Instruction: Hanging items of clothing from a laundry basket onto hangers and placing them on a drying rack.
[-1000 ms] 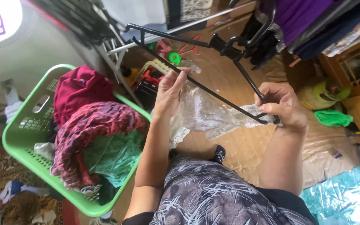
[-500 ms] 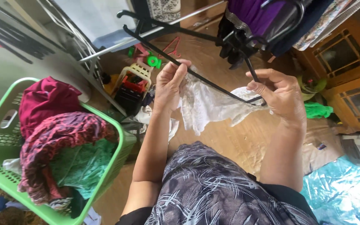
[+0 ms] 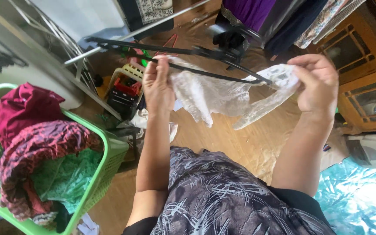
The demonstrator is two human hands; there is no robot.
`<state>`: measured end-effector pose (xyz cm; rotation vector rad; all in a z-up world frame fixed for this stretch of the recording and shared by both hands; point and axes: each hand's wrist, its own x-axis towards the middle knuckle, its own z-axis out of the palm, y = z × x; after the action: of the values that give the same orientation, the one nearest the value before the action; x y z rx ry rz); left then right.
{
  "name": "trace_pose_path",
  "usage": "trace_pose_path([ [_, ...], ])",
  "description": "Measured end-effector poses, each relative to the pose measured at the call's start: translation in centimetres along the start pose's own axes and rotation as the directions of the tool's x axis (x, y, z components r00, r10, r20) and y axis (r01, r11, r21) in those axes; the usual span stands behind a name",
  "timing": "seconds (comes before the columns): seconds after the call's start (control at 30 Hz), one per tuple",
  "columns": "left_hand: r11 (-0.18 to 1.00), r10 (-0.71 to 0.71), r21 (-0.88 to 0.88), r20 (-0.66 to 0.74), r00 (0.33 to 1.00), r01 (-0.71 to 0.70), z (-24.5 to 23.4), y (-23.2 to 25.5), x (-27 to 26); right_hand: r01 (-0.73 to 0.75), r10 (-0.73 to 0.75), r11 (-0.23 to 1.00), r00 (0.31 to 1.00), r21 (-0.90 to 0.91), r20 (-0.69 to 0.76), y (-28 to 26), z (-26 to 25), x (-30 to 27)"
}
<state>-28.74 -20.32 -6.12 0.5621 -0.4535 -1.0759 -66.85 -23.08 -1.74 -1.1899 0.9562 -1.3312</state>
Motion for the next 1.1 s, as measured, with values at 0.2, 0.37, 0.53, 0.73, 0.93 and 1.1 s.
trace_pose_path([
  [0.2,1.0,-0.007,-0.027,-0.006,1.0,0.007,-0.5,0.1,2.1,-0.023,0.096,0.786,0.992,0.617,-0.085,2.8,-2.5,1.5],
  [0.37,0.998,-0.035,-0.058,0.015,0.999,0.036,-0.1,0.4,5.1,0.033,0.182,0.69,0.959,0.723,-0.217,3.4,-2.4,2.4],
  [0.53,0.989,-0.026,-0.143,-0.013,1.0,0.024,-0.8,2.2,7.7,0.0,0.228,0.705,0.947,0.709,-0.226,4.7,-1.3,2.3],
  [0.73,0.979,-0.127,-0.157,0.016,0.992,0.128,-1.7,3.2,9.0,0.092,0.309,0.6,0.89,0.795,-0.336,5.2,0.8,3.2],
  [0.93,0.978,-0.136,-0.157,0.006,0.991,0.135,-3.4,3.9,10.6,0.141,0.295,0.522,0.895,0.841,-0.334,5.7,2.7,3.4],
  [1.1,0.968,-0.239,-0.067,0.056,0.969,0.242,-3.2,3.4,8.7,0.191,0.246,0.537,0.897,0.822,-0.369,6.3,4.4,3.4],
])
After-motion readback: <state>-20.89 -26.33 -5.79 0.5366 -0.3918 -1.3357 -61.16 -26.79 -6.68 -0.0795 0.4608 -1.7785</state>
